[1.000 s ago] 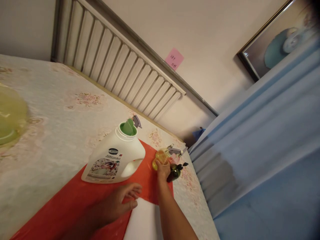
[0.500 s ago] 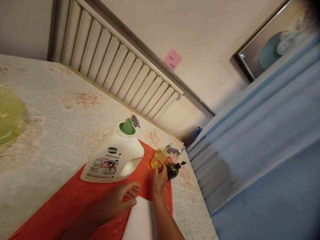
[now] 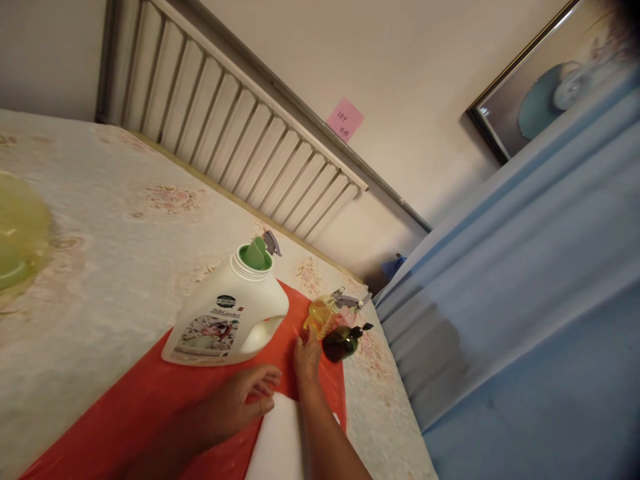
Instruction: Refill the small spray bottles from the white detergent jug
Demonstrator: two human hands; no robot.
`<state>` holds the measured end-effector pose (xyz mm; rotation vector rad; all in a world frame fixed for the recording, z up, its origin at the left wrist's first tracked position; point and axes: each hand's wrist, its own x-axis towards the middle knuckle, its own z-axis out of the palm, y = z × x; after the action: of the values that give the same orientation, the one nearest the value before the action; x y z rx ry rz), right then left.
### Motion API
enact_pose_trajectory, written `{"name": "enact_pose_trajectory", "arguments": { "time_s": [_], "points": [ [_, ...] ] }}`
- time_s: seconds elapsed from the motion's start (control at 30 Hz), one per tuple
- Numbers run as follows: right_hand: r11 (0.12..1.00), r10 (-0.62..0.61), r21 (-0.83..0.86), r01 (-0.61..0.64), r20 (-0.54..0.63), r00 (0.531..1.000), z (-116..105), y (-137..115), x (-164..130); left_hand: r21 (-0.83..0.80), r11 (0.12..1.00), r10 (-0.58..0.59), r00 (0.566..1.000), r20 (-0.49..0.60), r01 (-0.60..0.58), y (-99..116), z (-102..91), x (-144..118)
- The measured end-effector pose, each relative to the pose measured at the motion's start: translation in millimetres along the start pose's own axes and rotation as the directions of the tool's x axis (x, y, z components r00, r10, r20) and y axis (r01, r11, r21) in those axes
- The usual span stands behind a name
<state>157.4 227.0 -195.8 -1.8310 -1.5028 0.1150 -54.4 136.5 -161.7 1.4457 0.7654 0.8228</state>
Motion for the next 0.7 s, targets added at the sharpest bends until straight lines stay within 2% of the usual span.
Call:
{"name": "enact_pose_trajectory", "arguments": {
  "time_s": [0.1,0.2,0.33,0.47,0.6,0.7],
  "points": [
    [0.999,0.013,0.030,-0.013,0.010,1.000,-3.7,-8.0,0.9,0.027,1.000,0.001,1.000,0.005,-0.001,-2.5,0.7,2.0],
    [0.996,-0.029,0.086,0.025,0.054,0.998,-5.9,-28.9,11.9,0.018,0.999,0.026,1.000,0.013,-0.026,-5.7,1.6,4.0],
    [0.973,-0.164,0.182,0.142,0.115,0.980,-8.4,-77.4,46.7,-0.011,0.999,0.051,0.999,0.020,-0.051,-10.6,1.5,5.3],
    [0.953,-0.246,0.200,0.228,0.066,0.967,-7.4,-135.8,92.6,-0.043,0.999,0.011,1.000,0.013,-0.010,-17.0,-0.2,4.9],
    [0.939,-0.318,0.164,0.301,0.092,0.944,7.2,-185.7,129.2,-0.050,0.999,0.016,1.000,-0.015,-0.016,-21.1,-1.9,3.8],
    [0.945,-0.322,0.111,0.308,0.141,0.936,24.4,-208.7,144.1,-0.060,0.998,0.028,0.999,-0.019,-0.030,-19.6,-3.9,2.5]
  ]
}}
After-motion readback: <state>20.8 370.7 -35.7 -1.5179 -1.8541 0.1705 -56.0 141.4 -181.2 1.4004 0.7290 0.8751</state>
